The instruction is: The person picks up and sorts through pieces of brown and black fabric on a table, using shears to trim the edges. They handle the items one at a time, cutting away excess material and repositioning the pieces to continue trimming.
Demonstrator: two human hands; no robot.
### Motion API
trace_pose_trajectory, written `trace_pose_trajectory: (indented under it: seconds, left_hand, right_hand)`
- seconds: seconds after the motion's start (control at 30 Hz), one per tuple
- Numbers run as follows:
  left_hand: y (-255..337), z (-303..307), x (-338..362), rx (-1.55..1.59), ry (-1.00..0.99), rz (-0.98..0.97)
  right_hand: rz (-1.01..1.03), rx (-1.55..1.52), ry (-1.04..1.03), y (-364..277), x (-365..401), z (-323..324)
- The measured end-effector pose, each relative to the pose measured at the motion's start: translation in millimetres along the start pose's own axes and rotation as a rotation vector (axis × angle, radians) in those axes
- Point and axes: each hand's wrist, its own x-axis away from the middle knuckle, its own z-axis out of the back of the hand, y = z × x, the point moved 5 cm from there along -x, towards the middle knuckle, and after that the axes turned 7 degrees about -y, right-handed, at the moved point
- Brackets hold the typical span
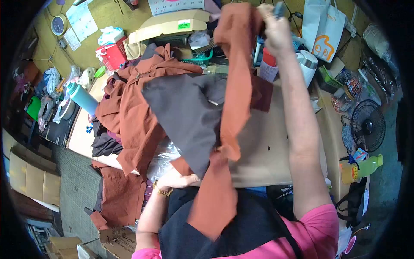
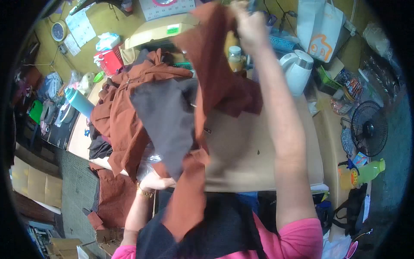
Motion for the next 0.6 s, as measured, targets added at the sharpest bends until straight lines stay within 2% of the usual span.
trace_pose_trajectory:
  seconds: [0.07, 0.1, 0.13, 0.2, 0.27, 0.33, 0.37, 0.4, 0.43, 0.5, 0.53, 0.6]
  left_hand:
    - [-151, -32, 63, -0.362, -0.337, 0.419]
    - [-74, -13, 53, -0.517, -0.351, 0.542]
    - [4, 7, 43, -0.669, -0.384, 0.667]
    - [30, 45, 65, -0.463, -0.12, 0.55]
    - [45, 72, 55, -0.173, 0.079, 0.377]
    - [45, 69, 6, -0.187, 0.418, 0.134]
    - [27, 60, -18, -0.279, 0.444, 0.013]
    - [19, 43, -43, -0.449, 0.391, -0.069]
    - [-18, 20, -60, -0.405, 0.282, -0.127]
    - [-57, -26, -76, -0.538, 0.065, -0.058]
    - [-66, -42, -78, -0.502, -0.042, 0.014]
    - [-73, -68, -73, -0.605, -0.133, 0.098]
  right_hand:
    - [-0.217, 0.058, -0.322, -24, 40, -39]
    - [0.118, 0.041, -0.261, -15, 46, -54]
    - [0.147, 0.083, -0.401, -24, 63, -58]
    - [0.147, 0.034, -0.541, -23, 86, -51]
    - [0.096, -0.003, -0.631, -26, 115, -23]
    - [-0.027, 0.165, -0.538, -34, 157, 26]
    - [-0.113, 0.304, -0.534, -40, 182, 53]
    - [-0.534, 0.317, -0.508, -20, 208, 85]
    - [-0.769, 0.482, -0.412, -4, 238, 116]
    - [-0.972, 1.182, -0.513, 60, 288, 194]
    - [-0.983, 1.184, -0.512, 50, 294, 191]
    - [-0.925, 0.941, -0.171, 24, 292, 188]
